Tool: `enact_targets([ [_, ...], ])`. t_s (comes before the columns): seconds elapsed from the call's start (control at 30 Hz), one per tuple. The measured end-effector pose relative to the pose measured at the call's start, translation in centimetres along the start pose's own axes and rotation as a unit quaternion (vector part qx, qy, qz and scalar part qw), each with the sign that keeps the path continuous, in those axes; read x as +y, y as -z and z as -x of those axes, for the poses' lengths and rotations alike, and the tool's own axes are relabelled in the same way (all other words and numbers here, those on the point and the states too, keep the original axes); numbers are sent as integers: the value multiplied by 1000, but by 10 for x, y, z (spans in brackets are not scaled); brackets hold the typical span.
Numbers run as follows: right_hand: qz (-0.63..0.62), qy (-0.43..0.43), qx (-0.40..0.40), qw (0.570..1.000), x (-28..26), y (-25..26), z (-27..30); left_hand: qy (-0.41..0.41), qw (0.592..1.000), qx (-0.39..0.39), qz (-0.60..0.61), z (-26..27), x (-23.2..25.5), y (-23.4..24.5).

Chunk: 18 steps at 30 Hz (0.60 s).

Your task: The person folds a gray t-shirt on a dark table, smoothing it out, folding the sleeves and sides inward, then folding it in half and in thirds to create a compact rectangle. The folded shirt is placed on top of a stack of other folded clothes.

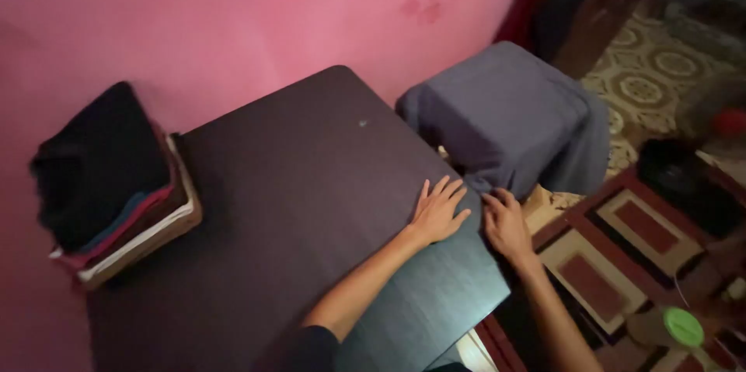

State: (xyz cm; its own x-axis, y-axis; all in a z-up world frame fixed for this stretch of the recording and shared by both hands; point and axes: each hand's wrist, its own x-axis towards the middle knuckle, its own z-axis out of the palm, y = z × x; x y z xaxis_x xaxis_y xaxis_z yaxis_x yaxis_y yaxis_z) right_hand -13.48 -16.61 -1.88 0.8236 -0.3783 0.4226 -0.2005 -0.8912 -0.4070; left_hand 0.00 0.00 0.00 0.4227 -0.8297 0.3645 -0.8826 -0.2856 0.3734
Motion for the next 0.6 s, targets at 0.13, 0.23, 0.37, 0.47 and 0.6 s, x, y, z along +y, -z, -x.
enact_targets([
  [0.13, 25, -73, 34, 996, -17, 10, -8, -13, 999, 30, 8, -28, 6, -29],
  [0.23, -20, -95, 14, 995, -11, 8, -11, 7, 999, 46, -6, -42, 5, -48],
  [0.37, -13, -136, 6, 991, -18, 11, -10, 71, 996, 50, -20, -65, -9, -77],
  [0.47, -24, -133, 41, 990, -23, 13, -9, 108, 992, 61, -23, -78, -9, -85],
  [0.6, -49, -116, 130, 984, -1, -6, -4, 117, 989, 88, -32, -76, -10, -89],
])
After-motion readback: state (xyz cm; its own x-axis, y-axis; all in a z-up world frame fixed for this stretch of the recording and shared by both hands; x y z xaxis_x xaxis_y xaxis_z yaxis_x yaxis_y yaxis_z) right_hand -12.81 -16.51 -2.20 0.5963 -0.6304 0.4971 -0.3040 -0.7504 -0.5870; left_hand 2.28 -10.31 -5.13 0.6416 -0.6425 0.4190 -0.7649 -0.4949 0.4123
